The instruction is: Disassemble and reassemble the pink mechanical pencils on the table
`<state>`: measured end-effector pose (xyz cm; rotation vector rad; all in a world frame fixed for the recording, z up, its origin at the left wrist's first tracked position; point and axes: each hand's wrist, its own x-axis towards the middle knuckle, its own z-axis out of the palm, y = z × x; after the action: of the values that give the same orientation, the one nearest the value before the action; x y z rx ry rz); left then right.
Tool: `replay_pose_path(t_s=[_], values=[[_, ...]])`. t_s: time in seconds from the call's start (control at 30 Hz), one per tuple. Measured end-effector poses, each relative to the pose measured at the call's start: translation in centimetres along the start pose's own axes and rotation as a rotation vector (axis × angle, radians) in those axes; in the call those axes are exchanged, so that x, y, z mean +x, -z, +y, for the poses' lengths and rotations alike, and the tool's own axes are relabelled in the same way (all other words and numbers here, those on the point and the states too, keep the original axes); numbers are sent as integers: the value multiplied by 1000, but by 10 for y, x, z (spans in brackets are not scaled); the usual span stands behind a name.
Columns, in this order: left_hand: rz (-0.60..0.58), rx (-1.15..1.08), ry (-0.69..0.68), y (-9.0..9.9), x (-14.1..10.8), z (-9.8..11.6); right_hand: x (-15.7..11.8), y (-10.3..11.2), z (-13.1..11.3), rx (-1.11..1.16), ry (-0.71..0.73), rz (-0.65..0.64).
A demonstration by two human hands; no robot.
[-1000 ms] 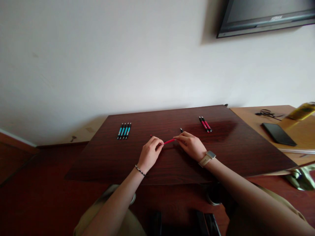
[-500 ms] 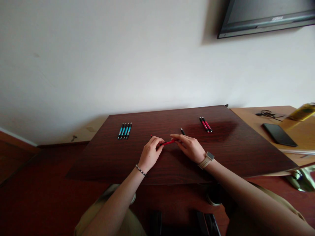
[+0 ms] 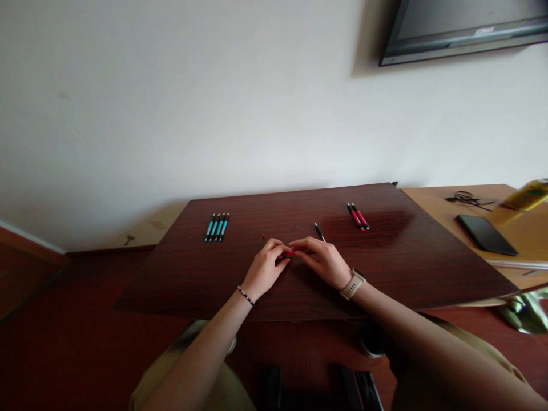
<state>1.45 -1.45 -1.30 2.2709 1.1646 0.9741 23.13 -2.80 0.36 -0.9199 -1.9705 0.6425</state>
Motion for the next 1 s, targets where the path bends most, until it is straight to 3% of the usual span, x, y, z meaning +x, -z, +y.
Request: replay_pose_path(t_s=[0.1,0.2,0.3,0.43,0.67,0.87,1.0], values=[[45,-67,18,0,1,-1,4,6,5,-47,-17,17],[92,-302,79,3,2,-2,8,21,23,-201,-60,97],[109,-554,216,4,2,-5,10,35,50,-433,-109,109],[155,-742,386,5,4,-8,8,41,75,-552,-194,68],[169,-1027,423,6,5,-6,6,44,77,-507,-352,-10],[144,-958,445,6,4,-8,6,45,79,-495,-349,7],[114,-977,431,6,3,-5,10,44,74,-276,-307,80]])
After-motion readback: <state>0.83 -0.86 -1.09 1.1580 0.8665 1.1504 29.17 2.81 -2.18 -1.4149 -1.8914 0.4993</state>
